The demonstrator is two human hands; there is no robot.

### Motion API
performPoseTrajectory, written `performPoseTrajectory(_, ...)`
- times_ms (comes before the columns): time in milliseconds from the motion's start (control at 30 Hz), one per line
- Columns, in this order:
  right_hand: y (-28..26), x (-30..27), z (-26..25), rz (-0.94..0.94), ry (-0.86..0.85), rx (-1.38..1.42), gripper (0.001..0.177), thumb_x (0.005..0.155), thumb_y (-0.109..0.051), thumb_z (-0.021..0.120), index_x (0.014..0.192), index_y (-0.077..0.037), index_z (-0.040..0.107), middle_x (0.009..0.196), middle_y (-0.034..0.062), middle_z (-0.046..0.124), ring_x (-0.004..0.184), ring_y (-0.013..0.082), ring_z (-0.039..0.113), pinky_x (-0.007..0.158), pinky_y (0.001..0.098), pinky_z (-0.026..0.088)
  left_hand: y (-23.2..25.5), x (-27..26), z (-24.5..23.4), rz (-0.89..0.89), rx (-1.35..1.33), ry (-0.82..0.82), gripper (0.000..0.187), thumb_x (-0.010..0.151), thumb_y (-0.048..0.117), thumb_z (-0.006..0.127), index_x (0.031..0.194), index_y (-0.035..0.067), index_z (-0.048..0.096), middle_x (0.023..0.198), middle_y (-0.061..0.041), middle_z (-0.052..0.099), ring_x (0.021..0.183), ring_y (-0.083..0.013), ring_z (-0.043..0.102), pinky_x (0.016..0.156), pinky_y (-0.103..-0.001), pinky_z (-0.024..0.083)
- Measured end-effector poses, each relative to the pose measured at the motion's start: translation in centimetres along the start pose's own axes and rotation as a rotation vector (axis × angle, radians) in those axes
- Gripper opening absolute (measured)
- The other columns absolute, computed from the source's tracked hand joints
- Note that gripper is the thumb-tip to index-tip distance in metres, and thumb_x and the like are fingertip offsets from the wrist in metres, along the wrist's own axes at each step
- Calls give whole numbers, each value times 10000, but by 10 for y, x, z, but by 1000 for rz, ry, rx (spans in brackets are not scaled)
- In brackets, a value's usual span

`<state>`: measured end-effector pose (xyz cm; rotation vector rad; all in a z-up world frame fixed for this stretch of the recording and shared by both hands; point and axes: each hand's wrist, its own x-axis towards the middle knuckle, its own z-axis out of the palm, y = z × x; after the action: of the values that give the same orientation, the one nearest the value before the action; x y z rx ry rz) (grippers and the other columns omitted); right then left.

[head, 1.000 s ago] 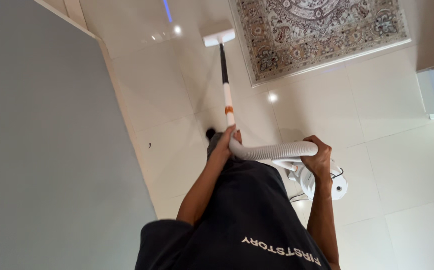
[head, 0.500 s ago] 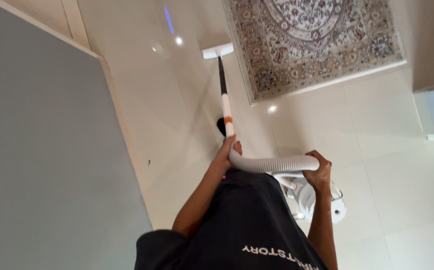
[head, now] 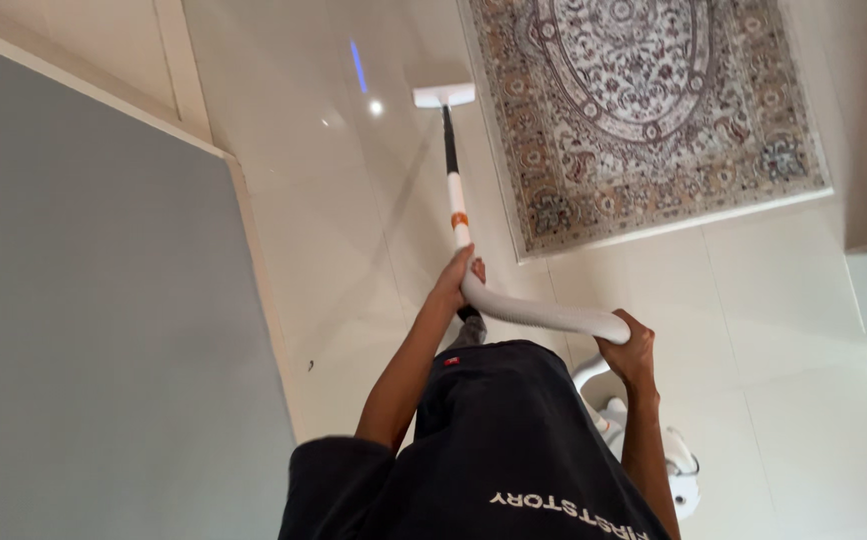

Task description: The person uses a vacuum cleaner with a floor nozzle to clean a tiled floor and a patterned rug in a room with white cabinets. They move the vacuum head back and forth across the floor and along the edges of the rug.

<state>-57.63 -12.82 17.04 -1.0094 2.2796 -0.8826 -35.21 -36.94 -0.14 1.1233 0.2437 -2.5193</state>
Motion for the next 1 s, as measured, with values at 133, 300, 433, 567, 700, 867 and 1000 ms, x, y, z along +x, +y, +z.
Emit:
performPoseTrajectory(133, 3, 34, 5, 41, 0, -13, 203, 770, -22, 689, 970, -18, 722, 798, 144, 726, 755, 240, 722, 693, 386, 556, -9, -7, -15, -49, -47, 24, 377, 962, 385, 693, 938, 67, 490, 666, 30, 499, 483, -57, 476, 448, -191, 464)
performPoseTrajectory(300, 1, 59, 11, 48, -19, 1, 187, 774, -35, 687, 959, -18, 711, 803, 130, 739, 753, 228, 726, 691, 373, 557, 12, 7, -1, -52, -119, 38, 353, 995, 379, 676, 982, 61, 525, 671, 38, 510, 494, -47, 485, 465, -194, 465)
performPoseTrajectory(433, -11, 87, 19, 71, -46, -27, 210, 785, -87, 759, 978, -13, 721, 798, 141, 727, 739, 237, 723, 689, 372, 558, 56, 48, 36, -32, -49, 6, 341, 962, 412, 681, 935, 99, 547, 639, 50, 517, 460, -51, 483, 440, -203, 458)
performPoseTrajectory(567, -15, 135, 29, 153, -105, -37, 256, 792, -121, 806, 1012, -11, 737, 807, 154, 742, 736, 263, 721, 687, 400, 566, 104, 90, 79, -48, -61, -13, 342, 974, 413, 678, 869, 128, 520, 635, 50, 516, 472, -57, 496, 464, -219, 475)
performPoseTrajectory(700, 14, 177, 24, -8, -54, -17, 480, 752, -103, 824, 1184, 28, 660, 929, 179, 731, 823, 228, 723, 745, 383, 574, 109, 99, 104, -15, 22, 57, 374, 961, 439, 682, 831, 131, 513, 614, 40, 515, 452, -68, 489, 433, -217, 463)
performPoseTrajectory(867, 22, 226, 23, 22, -74, 17, 321, 749, -51, 731, 1065, 2, 721, 854, 177, 743, 790, 237, 711, 745, 380, 565, 99, 93, 107, -23, -124, 11, 339, 966, 379, 708, 897, 91, 542, 669, 28, 528, 487, -52, 510, 449, -195, 481)
performPoseTrajectory(1000, -1, 256, 20, 49, -125, 53, 250, 799, -90, 733, 1036, -12, 748, 827, 154, 757, 761, 206, 717, 730, 354, 560, 127, 107, 122, 54, -162, 22, 327, 989, 344, 690, 946, 57, 540, 715, 18, 551, 507, -45, 522, 474, -194, 490)
